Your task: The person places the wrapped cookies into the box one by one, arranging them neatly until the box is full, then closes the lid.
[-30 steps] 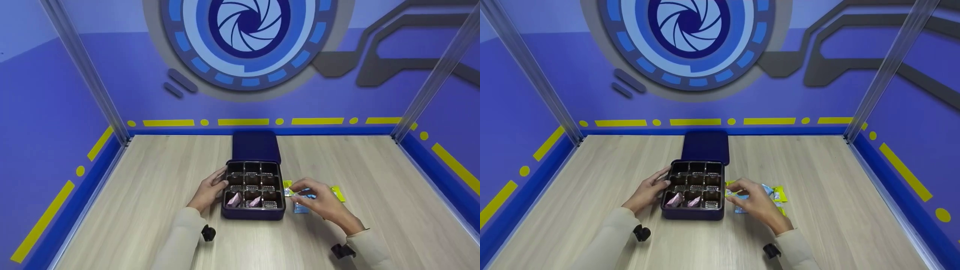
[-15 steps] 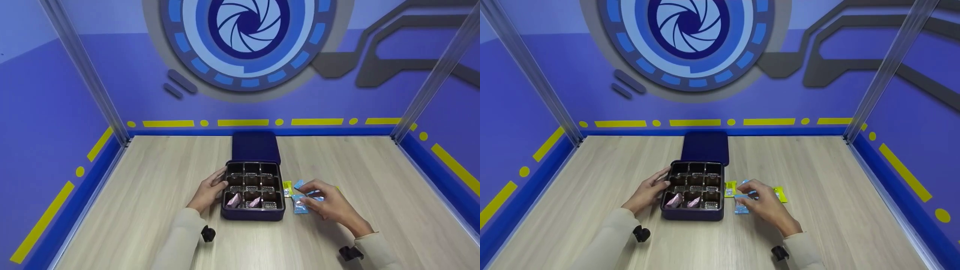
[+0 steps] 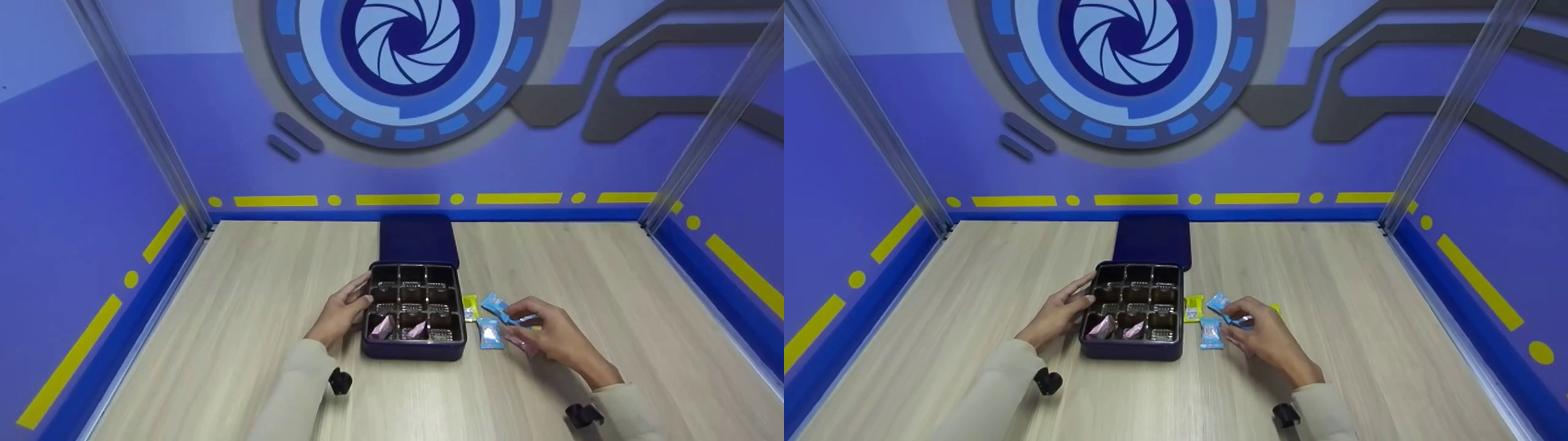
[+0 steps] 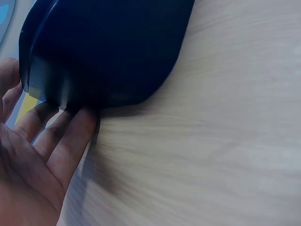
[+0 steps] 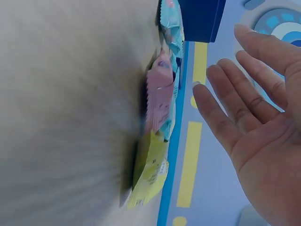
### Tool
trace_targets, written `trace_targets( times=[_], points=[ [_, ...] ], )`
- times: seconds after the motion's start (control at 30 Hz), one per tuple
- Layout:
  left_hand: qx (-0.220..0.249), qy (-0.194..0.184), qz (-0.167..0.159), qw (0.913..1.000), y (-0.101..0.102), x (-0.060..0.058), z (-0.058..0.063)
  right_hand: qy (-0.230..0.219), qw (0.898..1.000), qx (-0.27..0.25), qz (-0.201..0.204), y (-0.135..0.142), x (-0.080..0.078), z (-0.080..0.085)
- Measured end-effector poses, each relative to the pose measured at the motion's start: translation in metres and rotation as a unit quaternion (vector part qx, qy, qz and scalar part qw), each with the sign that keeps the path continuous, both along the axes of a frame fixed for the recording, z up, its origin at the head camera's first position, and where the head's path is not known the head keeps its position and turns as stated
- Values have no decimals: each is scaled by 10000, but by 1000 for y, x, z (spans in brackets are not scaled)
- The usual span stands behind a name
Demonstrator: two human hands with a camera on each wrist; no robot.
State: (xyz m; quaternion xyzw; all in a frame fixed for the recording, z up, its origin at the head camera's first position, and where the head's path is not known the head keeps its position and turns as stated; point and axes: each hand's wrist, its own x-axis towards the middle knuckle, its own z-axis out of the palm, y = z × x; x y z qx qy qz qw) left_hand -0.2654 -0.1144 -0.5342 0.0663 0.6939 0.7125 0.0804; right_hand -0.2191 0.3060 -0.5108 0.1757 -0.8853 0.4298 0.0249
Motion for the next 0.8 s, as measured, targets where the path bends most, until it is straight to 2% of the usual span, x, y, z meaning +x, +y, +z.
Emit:
trace_targets(
  times=[0.2, 0.47, 0.63, 0.8],
  points=[
    [35, 49, -43, 10000, 0, -1, 0, -12, 9997, 254, -30, 5, 2, -3],
    [90, 44, -145, 9998, -2, -2, -3, -381, 9978, 487, 219, 7, 1, -6],
    [36, -128, -114, 9998, -2, -3, -4, -298, 9959, 746, 406, 9, 2, -6],
    [0, -99, -90, 9999, -2, -4, -4, -217, 9957, 805, 402, 11, 3, -6]
  ],
)
